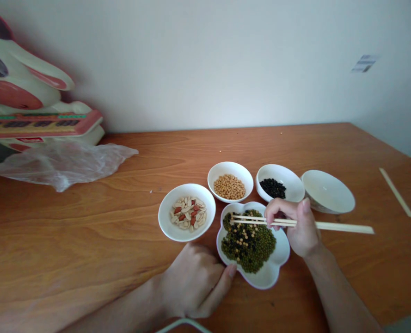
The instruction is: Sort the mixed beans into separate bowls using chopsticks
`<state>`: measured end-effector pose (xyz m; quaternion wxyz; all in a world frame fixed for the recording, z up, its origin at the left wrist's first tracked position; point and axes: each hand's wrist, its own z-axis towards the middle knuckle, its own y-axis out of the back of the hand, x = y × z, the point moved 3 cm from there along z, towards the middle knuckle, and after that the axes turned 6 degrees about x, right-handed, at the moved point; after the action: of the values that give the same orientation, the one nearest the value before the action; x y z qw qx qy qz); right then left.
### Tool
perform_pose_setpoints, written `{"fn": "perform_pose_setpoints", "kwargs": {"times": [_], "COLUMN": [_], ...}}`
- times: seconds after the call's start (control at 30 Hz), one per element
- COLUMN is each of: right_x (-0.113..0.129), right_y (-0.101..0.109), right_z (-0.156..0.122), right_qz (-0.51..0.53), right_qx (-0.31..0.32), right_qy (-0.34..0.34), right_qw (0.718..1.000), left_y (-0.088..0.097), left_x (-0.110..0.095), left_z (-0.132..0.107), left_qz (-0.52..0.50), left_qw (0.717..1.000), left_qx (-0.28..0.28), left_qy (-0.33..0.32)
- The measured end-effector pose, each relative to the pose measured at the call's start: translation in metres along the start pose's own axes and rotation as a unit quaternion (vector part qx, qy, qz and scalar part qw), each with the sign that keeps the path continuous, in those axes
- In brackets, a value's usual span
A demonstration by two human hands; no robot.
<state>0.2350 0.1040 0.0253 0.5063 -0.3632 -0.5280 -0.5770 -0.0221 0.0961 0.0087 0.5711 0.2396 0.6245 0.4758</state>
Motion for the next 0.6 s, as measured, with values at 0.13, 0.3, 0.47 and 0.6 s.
{"fn": "perform_pose_setpoints", "kwargs": {"times": [0.13, 0.3, 0.47, 0.6], "right_x": [0.0033, 0.0074, 0.0053, 0.0041], "right_y": [-0.0011, -0.0019, -0.0016, -0.0016], "right_z": [0.0002, 0.0021, 0.0013, -0.0001], "right_qz": [0.003, 0.003, -0.009, -0.011], "right_qx": [-0.003, -0.003, -0.022, -0.036], "right_qy": [0.007, 0.014, 0.01, 0.002], "right_qw": [1.0, 1.0, 1.0, 0.999], "left_y": [0.0021, 0.0042, 0.0041, 0.0054], "left_x": [-0.0016, -0.0024, -0.0015, -0.0022], "left_z": [0.0019, 0.0021, 0.001, 0.0018], "left_qz": [-0.004, -0.016, -0.009, -0.001], "left_qw": [1.0, 0.999, 0.999, 0.999], "left_qx": [-0.022, -0.023, -0.029, -0.03], "left_qy": [-0.012, -0.015, -0.012, -0.018]}}
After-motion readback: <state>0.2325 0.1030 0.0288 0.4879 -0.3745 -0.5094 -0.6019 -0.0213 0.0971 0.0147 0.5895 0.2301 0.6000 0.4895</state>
